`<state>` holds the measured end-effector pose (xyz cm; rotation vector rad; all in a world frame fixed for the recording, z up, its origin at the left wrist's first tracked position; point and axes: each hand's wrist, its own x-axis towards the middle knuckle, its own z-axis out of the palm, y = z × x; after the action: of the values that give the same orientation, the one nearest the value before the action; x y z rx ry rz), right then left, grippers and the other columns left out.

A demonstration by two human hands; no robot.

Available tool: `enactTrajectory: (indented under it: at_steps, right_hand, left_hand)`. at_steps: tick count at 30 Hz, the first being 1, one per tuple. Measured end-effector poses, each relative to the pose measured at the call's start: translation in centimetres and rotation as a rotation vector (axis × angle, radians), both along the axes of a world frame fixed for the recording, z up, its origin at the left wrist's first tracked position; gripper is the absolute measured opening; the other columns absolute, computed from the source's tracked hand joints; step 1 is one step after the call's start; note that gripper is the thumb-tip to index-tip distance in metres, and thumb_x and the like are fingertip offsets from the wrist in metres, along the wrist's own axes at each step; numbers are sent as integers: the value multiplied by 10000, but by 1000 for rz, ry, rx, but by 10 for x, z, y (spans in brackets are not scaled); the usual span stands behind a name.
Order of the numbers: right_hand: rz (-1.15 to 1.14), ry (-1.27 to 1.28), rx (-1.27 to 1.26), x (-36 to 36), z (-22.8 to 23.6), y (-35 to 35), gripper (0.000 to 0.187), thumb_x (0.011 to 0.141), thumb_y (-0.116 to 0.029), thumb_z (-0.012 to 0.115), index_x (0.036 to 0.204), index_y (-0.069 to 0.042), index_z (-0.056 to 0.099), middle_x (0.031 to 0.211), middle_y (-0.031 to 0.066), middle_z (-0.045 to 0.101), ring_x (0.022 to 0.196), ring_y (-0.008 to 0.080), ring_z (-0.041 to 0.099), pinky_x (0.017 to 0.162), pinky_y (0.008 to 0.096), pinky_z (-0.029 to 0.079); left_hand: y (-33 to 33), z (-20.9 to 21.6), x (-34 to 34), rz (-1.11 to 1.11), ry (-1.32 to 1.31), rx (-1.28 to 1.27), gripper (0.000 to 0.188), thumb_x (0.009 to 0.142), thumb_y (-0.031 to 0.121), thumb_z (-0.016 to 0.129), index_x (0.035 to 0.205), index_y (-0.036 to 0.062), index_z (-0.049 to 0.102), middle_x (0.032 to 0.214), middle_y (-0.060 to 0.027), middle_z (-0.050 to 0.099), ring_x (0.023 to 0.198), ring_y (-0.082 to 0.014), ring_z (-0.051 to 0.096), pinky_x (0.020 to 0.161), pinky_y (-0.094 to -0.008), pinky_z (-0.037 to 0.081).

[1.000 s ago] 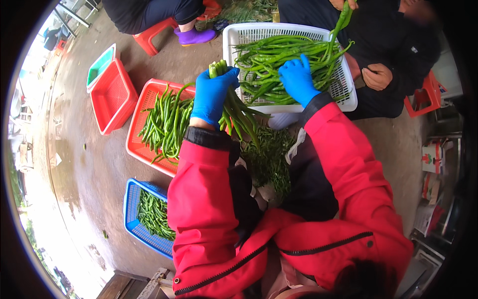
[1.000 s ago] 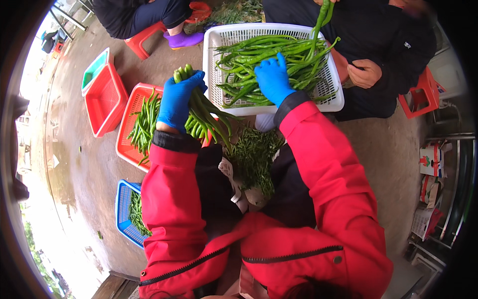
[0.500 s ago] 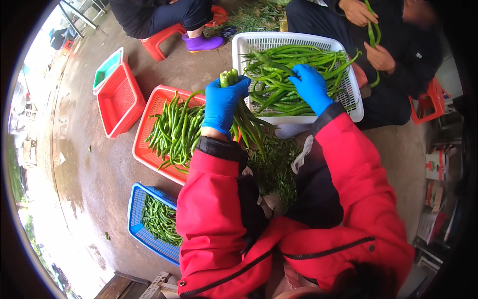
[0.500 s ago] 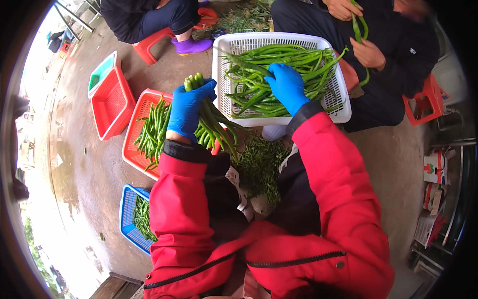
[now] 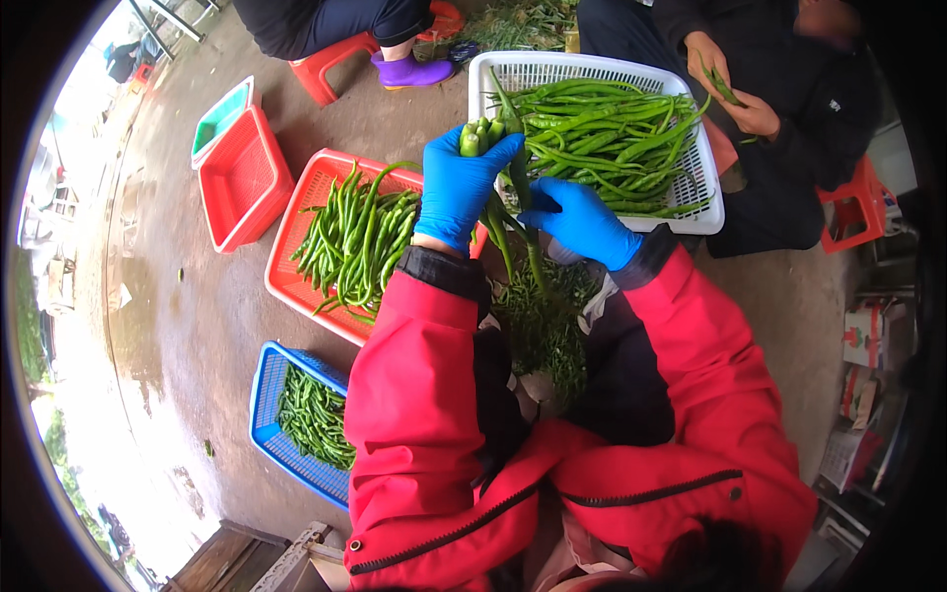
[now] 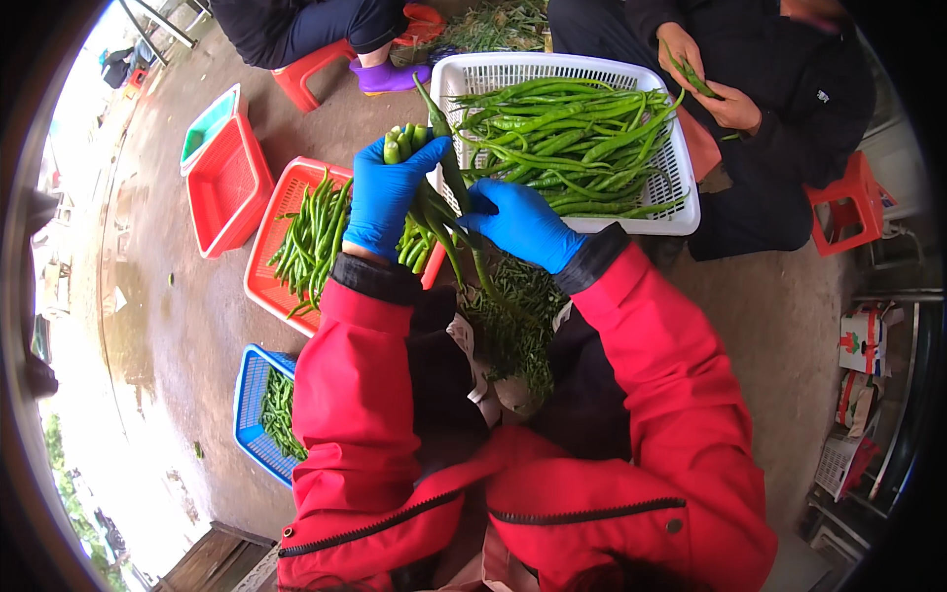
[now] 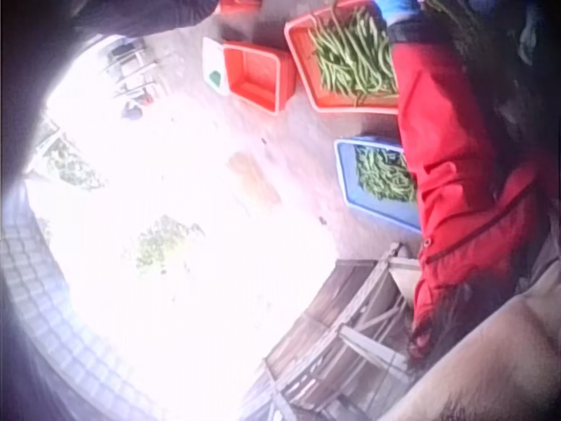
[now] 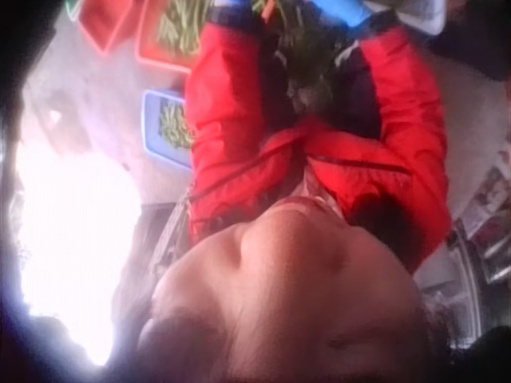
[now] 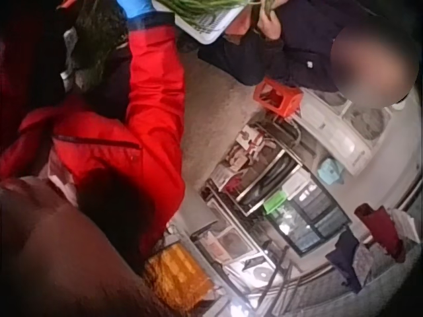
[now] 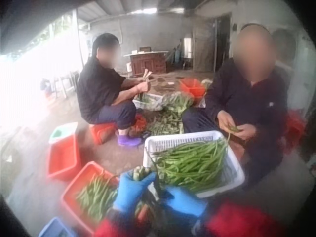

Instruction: The person sits on the ground and sorts green beans by hand, removing stems and placing trimmed beans into a red basket. They handle beans one at a time from a white basket and discard stems into a pile on the floor.

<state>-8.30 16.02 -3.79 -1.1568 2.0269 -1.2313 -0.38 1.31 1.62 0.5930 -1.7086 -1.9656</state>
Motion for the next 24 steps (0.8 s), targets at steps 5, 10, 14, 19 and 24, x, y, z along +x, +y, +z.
enactTrajectory:
  at_steps: [5,10,14,19,24]
  right_hand:
    - [-187,253,-117,-12,17,2,230,798,-188,655,978,-54,604,916,116,629,785,293,613,703,363,473]
    - [-224,1127,-217,-37,42,3,290,793,-155,592,1080,-175,627,1208,32,542,1064,250,506,893,374,408]
    - [-45,1415,-60,-40,37,1,307,768,-154,541,1041,-248,644,1282,-18,504,1199,219,409,1020,407,317]
    - [185,1362,-52,-48,27,9,224,744,-160,536,935,-205,646,1024,-12,567,1028,183,504,1031,386,301]
    - [243,1378,-106,-47,21,13,231,748,-136,517,954,-160,621,811,-13,511,844,166,528,994,365,338]
  left_hand:
    - [2,-11,-4,-120,-56,-105,183,752,84,727,894,-7,656,818,-7,650,723,-59,570,671,-220,468]
    - [1,-23,-9,-143,-276,-620,283,730,191,742,879,-32,652,758,-78,670,681,-115,614,636,-279,492]
    - [1,-29,-8,-231,-366,-914,330,704,324,719,860,37,670,756,-209,629,708,-356,620,639,-387,496]
    - [-4,-33,-4,-382,-357,-968,318,727,315,717,876,38,667,744,-198,624,682,-351,609,644,-385,487]
    - [-11,-38,-2,-527,-301,-817,322,739,240,734,965,25,651,749,-149,636,632,-199,589,653,-323,483]
